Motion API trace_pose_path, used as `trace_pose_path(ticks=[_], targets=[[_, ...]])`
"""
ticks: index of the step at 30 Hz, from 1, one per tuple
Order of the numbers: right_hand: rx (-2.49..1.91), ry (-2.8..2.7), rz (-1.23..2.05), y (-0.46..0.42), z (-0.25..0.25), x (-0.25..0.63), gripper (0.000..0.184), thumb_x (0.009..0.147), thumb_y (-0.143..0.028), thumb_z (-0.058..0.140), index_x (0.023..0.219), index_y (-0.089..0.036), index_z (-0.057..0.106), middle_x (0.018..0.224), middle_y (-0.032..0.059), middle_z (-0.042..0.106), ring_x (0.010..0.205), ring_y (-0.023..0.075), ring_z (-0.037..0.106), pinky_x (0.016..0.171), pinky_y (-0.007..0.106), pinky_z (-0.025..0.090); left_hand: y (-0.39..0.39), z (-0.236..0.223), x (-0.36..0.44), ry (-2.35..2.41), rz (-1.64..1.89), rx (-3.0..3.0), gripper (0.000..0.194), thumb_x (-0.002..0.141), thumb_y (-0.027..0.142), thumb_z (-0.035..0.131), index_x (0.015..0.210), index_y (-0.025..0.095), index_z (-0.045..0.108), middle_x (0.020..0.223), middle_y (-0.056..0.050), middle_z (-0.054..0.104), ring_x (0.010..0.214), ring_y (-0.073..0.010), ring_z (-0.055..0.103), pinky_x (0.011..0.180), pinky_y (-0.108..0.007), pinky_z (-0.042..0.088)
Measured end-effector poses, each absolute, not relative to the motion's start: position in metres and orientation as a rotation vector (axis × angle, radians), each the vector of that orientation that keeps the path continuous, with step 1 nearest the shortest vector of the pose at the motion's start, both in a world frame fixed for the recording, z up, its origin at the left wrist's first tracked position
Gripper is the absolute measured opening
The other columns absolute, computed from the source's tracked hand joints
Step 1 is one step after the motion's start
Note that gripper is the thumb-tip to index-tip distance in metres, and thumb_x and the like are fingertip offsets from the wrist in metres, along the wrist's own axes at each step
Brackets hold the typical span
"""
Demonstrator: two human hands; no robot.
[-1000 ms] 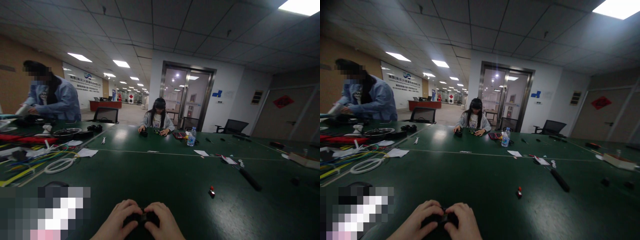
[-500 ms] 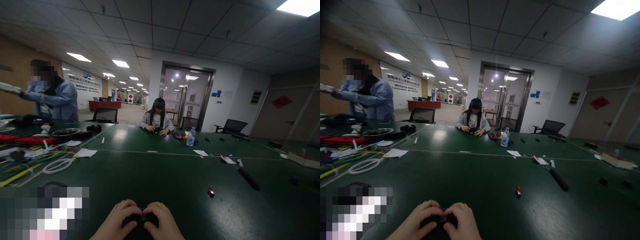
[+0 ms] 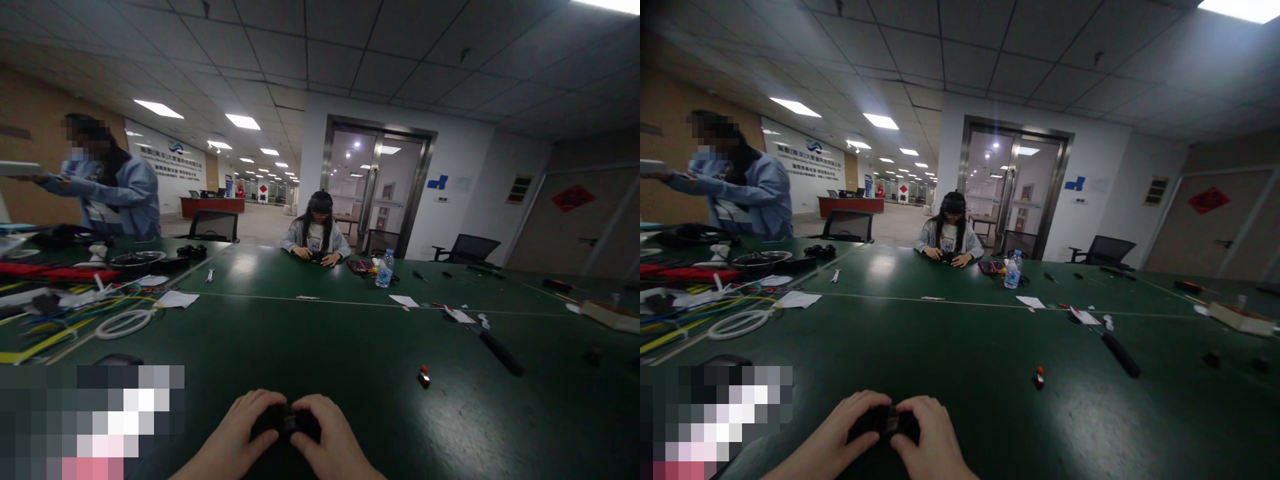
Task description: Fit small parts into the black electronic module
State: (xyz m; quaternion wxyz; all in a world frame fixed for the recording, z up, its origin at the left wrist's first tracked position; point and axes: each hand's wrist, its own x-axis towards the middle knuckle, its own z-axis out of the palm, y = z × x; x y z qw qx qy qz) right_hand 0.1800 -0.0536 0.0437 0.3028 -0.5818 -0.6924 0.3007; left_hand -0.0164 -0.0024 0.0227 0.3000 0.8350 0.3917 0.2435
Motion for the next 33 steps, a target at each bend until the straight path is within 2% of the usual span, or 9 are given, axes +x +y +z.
trace_pose_path(ticks=[5,12,18,21,25,33], targets=[[-1.532,-1.852,0.756,-0.053,0.042,0.179,0.034,0.068,-0.018,0.061,0.101,-0.027,0.061,0.112,0.0011,0.057,0.105,0.0205,0.051,0.09,0.031,0.037,-0.003,0.019,-0.018,1.096,0.692,2.163,0.048,0.072,0.017,0.058,0.118,0.029,0.05,0.114,-0.003,0.06,0.106,-0.0245,0.052,0.093,-0.04,0.04],[-1.536,-1.858,0.745,-0.053,0.039,0.179,0.026,0.071,-0.02,0.061,0.096,-0.028,0.065,0.111,0.0009,0.058,0.106,0.0198,0.051,0.091,0.031,0.037,-0.003,0.026,-0.016,1.105,0.607,2.194,0.045,0.072,0.019,0.058,0.116,0.024,0.054,0.116,-0.006,0.058,0.109,-0.0254,0.05,0.096,-0.04,0.037],[-1.532,-1.861,0.718,-0.053,0.035,0.179,0.028,0.071,-0.018,0.062,0.096,-0.032,0.064,0.11,-0.0025,0.058,0.104,0.0191,0.052,0.089,0.03,0.038,-0.005,0.031,-0.016,1.095,0.572,2.212,0.046,0.071,0.019,0.06,0.115,0.026,0.055,0.115,-0.004,0.058,0.108,-0.0252,0.049,0.095,-0.039,0.036],[-1.525,-1.868,0.641,-0.054,0.038,0.176,0.031,0.07,-0.018,0.064,0.098,-0.031,0.064,0.108,-0.0013,0.059,0.103,0.0199,0.051,0.087,0.03,0.038,-0.006,0.031,-0.016,1.085,0.568,2.212,0.044,0.072,0.017,0.059,0.114,0.026,0.055,0.113,-0.004,0.058,0.107,-0.0243,0.05,0.094,-0.038,0.036],[-1.514,-1.939,0.554,-0.054,0.045,0.172,0.025,0.071,-0.017,0.064,0.093,-0.029,0.066,0.096,0.0001,0.063,0.097,0.0205,0.052,0.084,0.031,0.038,-0.007,0.032,-0.016,1.064,0.583,2.228,0.043,0.072,0.017,0.059,0.114,0.026,0.056,0.112,-0.003,0.057,0.105,-0.0234,0.05,0.093,-0.037,0.036],[-1.477,-1.955,0.58,-0.052,0.044,0.173,0.027,0.073,-0.015,0.059,0.095,-0.029,0.066,0.096,0.0006,0.064,0.097,0.021,0.051,0.086,0.033,0.037,-0.009,0.038,-0.015,1.052,0.581,2.215,0.041,0.075,0.02,0.059,0.115,0.026,0.055,0.111,-0.003,0.057,0.103,-0.0224,0.05,0.092,-0.036,0.036]])
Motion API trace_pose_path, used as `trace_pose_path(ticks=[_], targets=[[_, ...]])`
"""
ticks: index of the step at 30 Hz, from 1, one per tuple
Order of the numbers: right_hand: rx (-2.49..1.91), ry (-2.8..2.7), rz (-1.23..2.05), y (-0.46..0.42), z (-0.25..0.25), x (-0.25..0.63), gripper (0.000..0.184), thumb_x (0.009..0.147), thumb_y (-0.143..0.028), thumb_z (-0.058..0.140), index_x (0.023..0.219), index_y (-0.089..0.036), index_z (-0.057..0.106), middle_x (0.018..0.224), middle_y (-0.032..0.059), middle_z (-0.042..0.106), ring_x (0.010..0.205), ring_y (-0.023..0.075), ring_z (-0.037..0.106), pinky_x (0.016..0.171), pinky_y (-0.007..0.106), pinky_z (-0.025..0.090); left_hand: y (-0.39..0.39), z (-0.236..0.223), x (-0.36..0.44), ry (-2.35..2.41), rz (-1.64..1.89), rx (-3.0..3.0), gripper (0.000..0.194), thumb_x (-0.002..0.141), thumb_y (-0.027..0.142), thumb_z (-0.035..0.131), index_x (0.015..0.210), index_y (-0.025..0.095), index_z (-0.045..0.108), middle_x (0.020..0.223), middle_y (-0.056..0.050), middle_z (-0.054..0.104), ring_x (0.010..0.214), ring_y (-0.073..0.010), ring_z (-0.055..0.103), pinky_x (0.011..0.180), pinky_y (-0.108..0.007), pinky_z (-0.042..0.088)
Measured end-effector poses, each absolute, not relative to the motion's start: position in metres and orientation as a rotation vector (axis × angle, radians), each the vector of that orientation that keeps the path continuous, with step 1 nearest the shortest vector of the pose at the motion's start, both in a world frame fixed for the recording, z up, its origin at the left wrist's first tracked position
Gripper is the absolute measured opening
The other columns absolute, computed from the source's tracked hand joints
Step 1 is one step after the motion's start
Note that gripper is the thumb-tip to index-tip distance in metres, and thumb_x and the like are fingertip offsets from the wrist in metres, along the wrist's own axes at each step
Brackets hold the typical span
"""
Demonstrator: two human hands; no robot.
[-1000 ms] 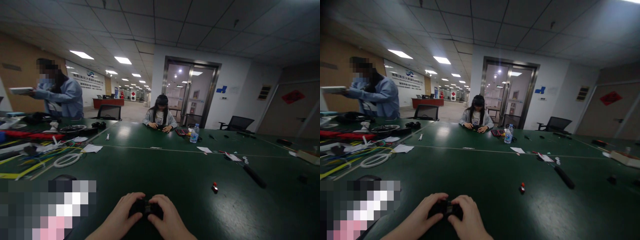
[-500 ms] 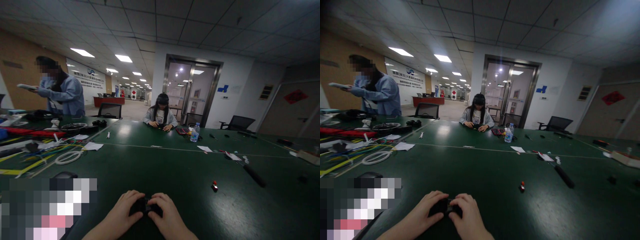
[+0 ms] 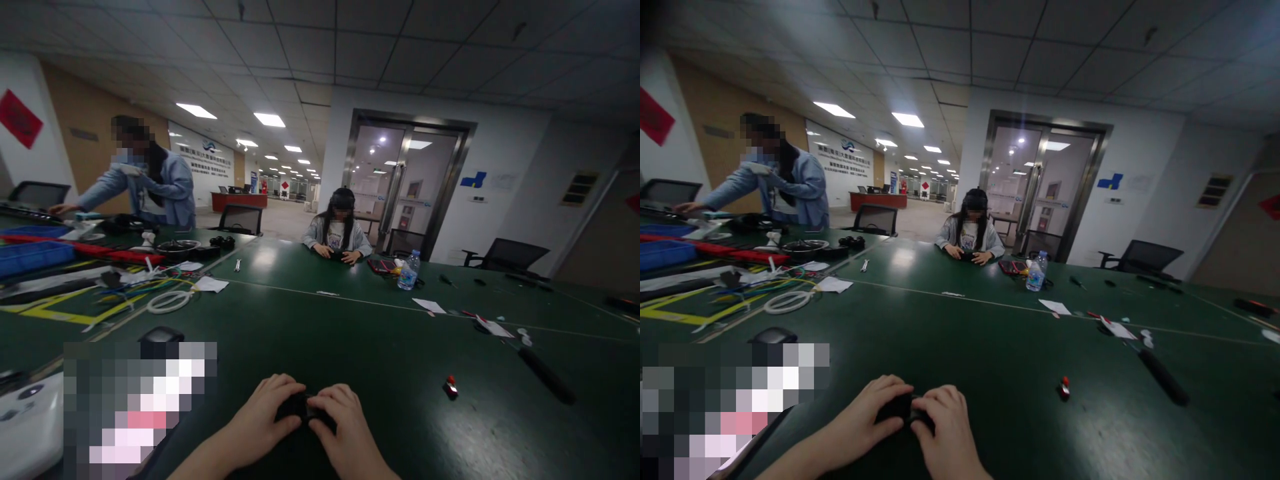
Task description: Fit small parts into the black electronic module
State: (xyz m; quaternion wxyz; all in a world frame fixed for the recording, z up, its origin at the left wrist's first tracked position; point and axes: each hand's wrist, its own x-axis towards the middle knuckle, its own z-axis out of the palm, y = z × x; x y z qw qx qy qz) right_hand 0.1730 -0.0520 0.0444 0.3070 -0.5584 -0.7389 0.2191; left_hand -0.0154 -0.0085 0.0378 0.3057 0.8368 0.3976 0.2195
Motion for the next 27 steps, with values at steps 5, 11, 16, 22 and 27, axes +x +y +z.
trace_pose_path(ticks=[5,11,16,22,27], targets=[[-1.457,-1.858,0.609,-0.052,0.043,0.175,0.028,0.074,-0.016,0.056,0.096,-0.03,0.066,0.098,0.0015,0.062,0.098,0.0226,0.053,0.085,0.035,0.04,-0.009,0.041,-0.014,1.067,0.576,2.211,0.038,0.074,0.019,0.06,0.111,0.026,0.057,0.109,-0.002,0.058,0.101,-0.0217,0.05,0.09,-0.034,0.037],[-1.413,-1.685,0.575,-0.049,0.039,0.186,0.024,0.076,-0.02,0.056,0.096,-0.028,0.065,0.102,0.004,0.062,0.102,0.0235,0.053,0.09,0.037,0.04,-0.009,0.042,-0.014,1.074,0.557,2.205,0.039,0.073,0.02,0.06,0.112,0.026,0.057,0.111,-0.003,0.058,0.103,-0.023,0.05,0.092,-0.035,0.037],[-1.372,-1.558,0.582,-0.049,0.04,0.197,0.024,0.079,-0.028,0.054,0.102,-0.026,0.063,0.102,0.0049,0.063,0.1,0.0233,0.056,0.089,0.037,0.043,-0.007,0.039,-0.014,1.088,0.572,2.181,0.04,0.073,0.02,0.059,0.113,0.026,0.057,0.114,-0.003,0.058,0.106,-0.0239,0.05,0.095,-0.037,0.036],[-1.361,-1.363,0.58,-0.047,0.045,0.206,0.028,0.08,-0.035,0.055,0.103,-0.023,0.062,0.104,0.0059,0.064,0.101,0.0233,0.057,0.09,0.036,0.043,-0.002,0.031,-0.016,1.092,0.551,2.198,0.04,0.074,0.024,0.058,0.114,0.027,0.056,0.116,-0.004,0.058,0.108,-0.0249,0.05,0.096,-0.039,0.036],[-1.363,-1.157,0.647,-0.043,0.042,0.215,0.037,0.078,-0.045,0.056,0.107,-0.023,0.062,0.105,0.0057,0.065,0.1,0.0241,0.057,0.085,0.035,0.046,-0.003,0.027,-0.015,1.112,0.592,2.213,0.039,0.074,0.025,0.055,0.112,0.028,0.057,0.115,-0.003,0.059,0.107,-0.0254,0.05,0.095,-0.04,0.037]])
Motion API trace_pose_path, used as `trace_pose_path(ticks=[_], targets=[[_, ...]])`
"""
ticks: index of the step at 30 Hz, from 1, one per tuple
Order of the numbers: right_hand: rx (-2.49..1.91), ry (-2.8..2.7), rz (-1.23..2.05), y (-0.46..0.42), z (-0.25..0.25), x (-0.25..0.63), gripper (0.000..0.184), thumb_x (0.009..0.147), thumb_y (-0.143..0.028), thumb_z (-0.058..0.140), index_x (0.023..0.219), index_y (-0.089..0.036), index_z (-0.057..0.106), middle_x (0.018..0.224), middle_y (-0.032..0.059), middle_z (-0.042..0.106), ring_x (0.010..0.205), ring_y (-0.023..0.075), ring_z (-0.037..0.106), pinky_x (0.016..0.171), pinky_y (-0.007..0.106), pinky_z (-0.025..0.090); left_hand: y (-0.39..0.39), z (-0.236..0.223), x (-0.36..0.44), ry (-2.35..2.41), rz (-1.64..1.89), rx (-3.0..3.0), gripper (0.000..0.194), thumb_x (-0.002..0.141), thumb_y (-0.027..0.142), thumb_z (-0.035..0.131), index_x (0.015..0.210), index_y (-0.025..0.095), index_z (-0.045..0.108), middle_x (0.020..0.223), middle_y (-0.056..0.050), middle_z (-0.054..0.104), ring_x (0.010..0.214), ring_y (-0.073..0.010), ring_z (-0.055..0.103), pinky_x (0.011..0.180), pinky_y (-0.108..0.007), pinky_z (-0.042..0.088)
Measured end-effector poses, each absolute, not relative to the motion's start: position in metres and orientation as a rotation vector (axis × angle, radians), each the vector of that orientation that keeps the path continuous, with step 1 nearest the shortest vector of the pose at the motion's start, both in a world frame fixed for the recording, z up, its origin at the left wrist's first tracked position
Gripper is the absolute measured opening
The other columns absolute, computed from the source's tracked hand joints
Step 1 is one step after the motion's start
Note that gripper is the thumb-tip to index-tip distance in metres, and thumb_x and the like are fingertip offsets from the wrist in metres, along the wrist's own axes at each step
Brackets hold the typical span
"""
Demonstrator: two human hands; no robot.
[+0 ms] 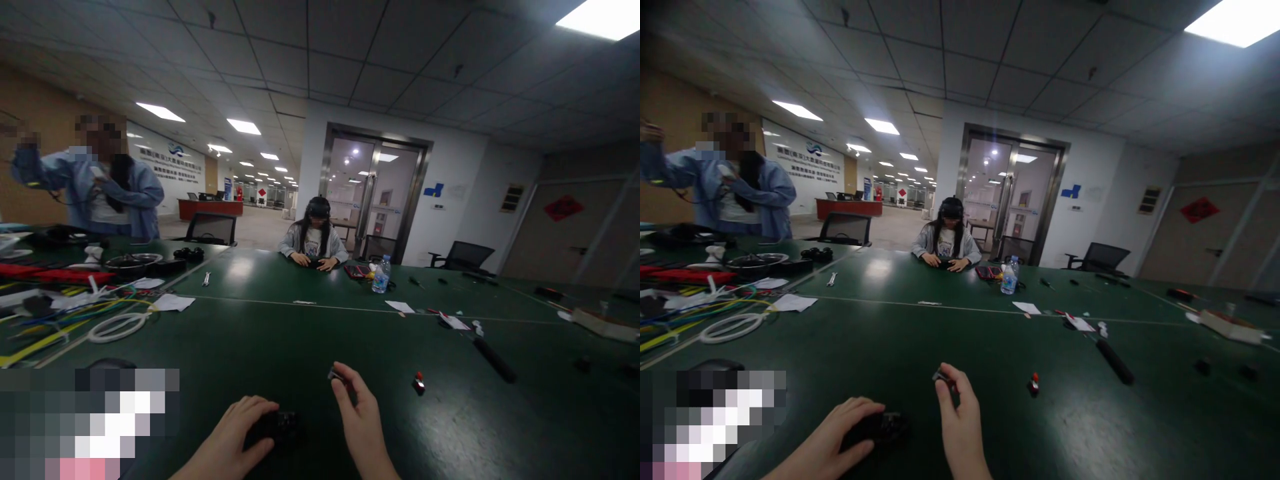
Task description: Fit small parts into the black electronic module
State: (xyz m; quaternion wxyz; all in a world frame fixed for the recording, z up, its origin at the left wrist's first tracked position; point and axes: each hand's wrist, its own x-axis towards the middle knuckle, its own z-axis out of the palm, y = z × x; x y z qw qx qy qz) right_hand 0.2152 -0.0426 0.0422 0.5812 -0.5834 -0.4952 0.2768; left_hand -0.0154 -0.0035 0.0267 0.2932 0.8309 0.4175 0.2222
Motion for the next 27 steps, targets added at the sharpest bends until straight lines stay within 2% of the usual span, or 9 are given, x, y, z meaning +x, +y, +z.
trace_pose_path(ticks=[4,11,17,27], targets=[[-1.3,-0.992,0.748,-0.037,0.037,0.219,0.045,0.073,-0.053,0.059,0.105,-0.023,0.063,0.101,0.0053,0.065,0.097,0.0243,0.058,0.08,0.034,0.047,-0.006,0.025,-0.014,1.125,0.658,2.221,0.037,0.074,0.026,0.054,0.11,0.027,0.058,0.112,-0.004,0.061,0.105,-0.0253,0.051,0.093,-0.041,0.038],[-1.261,-0.847,0.764,-0.031,0.027,0.221,0.043,0.074,-0.057,0.056,0.099,-0.023,0.065,0.076,0.0013,0.062,0.07,0.017,0.057,0.065,0.028,0.047,-0.005,0.024,-0.014,1.12,0.662,2.231,0.038,0.074,0.025,0.054,0.111,0.028,0.058,0.112,-0.003,0.061,0.105,-0.0257,0.052,0.094,-0.041,0.038],[-1.191,-0.723,0.805,-0.03,0.029,0.219,0.047,0.071,-0.059,0.058,0.098,-0.021,0.064,0.078,0.0017,0.062,0.066,0.0153,0.055,0.059,0.027,0.046,-0.006,0.022,-0.014,1.11,0.69,2.239,0.036,0.075,0.025,0.055,0.11,0.028,0.058,0.111,-0.003,0.062,0.104,-0.026,0.053,0.094,-0.042,0.038],[-1.146,-0.625,0.877,-0.03,0.027,0.222,0.042,0.073,-0.055,0.059,0.098,-0.023,0.063,0.073,0.0001,0.059,0.062,0.0142,0.053,0.054,0.026,0.046,-0.009,0.03,-0.013,1.121,0.659,2.216,0.036,0.074,0.025,0.054,0.11,0.026,0.058,0.111,-0.003,0.062,0.104,-0.0244,0.052,0.093,-0.039,0.039]])
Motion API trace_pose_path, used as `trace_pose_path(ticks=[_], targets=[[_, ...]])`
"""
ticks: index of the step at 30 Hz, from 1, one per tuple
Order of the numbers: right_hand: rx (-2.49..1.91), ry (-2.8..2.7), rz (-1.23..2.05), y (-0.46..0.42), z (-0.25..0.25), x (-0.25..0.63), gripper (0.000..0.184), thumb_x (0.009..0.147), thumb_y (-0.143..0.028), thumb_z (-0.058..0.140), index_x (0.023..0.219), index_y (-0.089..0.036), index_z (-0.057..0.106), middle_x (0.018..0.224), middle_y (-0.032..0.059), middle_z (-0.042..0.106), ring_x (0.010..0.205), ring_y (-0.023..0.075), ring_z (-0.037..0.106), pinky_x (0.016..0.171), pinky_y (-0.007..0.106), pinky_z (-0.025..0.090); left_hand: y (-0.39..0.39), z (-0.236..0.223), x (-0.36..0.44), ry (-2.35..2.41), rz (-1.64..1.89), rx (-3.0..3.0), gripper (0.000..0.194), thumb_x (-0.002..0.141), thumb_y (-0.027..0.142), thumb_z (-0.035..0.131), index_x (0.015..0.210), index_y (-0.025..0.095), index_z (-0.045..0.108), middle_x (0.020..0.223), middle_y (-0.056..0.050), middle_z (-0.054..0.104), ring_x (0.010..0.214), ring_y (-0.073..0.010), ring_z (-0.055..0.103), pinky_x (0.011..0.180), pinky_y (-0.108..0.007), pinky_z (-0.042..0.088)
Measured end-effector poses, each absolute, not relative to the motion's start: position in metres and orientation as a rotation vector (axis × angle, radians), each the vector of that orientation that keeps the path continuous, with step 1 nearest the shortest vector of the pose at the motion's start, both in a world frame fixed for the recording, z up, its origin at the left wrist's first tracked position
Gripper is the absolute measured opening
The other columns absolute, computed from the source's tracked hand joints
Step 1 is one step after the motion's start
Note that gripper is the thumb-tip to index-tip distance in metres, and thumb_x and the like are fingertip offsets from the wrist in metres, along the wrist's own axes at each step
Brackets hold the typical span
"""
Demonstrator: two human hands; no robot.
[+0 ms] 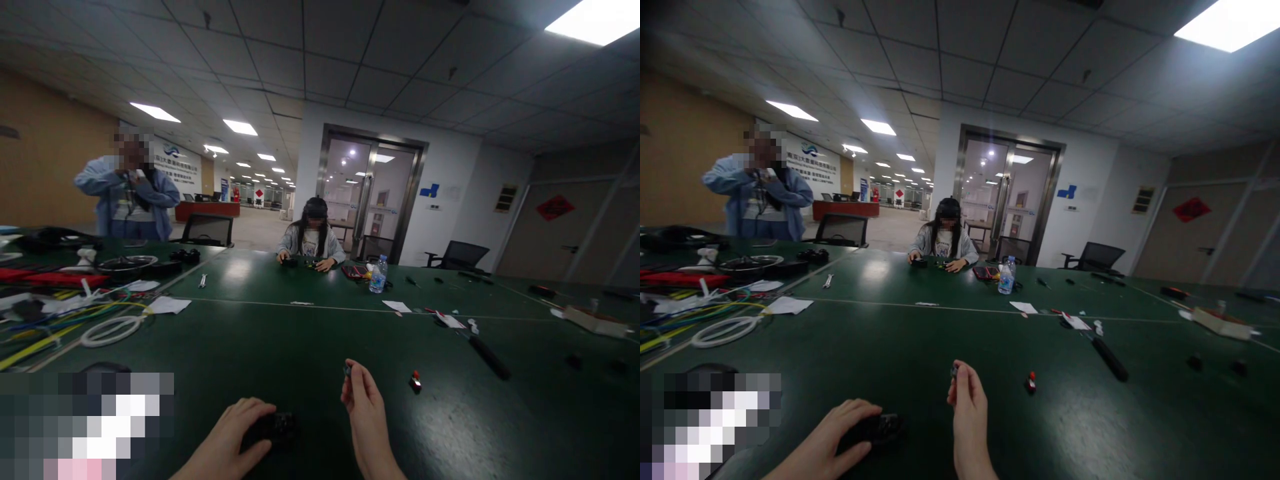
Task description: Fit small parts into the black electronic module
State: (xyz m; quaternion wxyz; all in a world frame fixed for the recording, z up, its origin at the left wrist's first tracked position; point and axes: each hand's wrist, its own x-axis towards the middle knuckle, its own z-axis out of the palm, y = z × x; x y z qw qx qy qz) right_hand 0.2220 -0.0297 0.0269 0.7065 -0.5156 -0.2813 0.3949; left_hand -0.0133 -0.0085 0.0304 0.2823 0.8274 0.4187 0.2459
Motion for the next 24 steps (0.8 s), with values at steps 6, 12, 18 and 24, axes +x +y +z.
trace_pose_path(ticks=[6,12,18,24], targets=[[-1.096,-0.542,0.92,-0.0297,0.0308,0.2213,0.043,0.066,-0.054,0.066,0.095,-0.023,0.064,0.073,0.0006,0.062,0.062,0.015,0.055,0.053,0.026,0.046,-0.0068,0.0273,-0.0136,1.119,0.663,2.233,0.036,0.074,0.025,0.054,0.11,0.028,0.058,0.111,-0.003,0.062,0.105,-0.024,0.052,0.094,-0.04,0.039],[-1.065,-0.488,0.957,-0.0309,0.0326,0.2216,0.04,0.065,-0.049,0.069,0.096,-0.024,0.064,0.077,0.0002,0.064,0.062,0.0134,0.056,0.054,0.025,0.046,-0.0065,0.0255,-0.0143,1.119,0.659,2.232,0.036,0.075,0.026,0.054,0.111,0.026,0.058,0.112,-0.004,0.061,0.104,-0.024,0.051,0.094,-0.04,0.039],[-1.023,-0.476,0.961,-0.0317,0.0331,0.2207,0.04,0.065,-0.045,0.07,0.097,-0.023,0.063,0.075,-0.0003,0.065,0.057,0.0124,0.056,0.052,0.024,0.044,-0.0046,0.025,-0.0157,1.101,0.651,2.236,0.036,0.075,0.026,0.054,0.11,0.028,0.057,0.111,-0.003,0.061,0.104,-0.0244,0.052,0.094,-0.04,0.039],[-1.057,-0.499,0.969,-0.0309,0.032,0.2217,0.039,0.065,-0.042,0.07,0.099,-0.023,0.063,0.079,-0.0005,0.065,0.056,0.0119,0.056,0.052,0.025,0.044,-0.0007,0.025,-0.0173,1.04,0.602,2.251,0.036,0.076,0.027,0.055,0.112,0.028,0.057,0.112,-0.003,0.061,0.104,-0.0259,0.053,0.093,-0.041,0.039]])
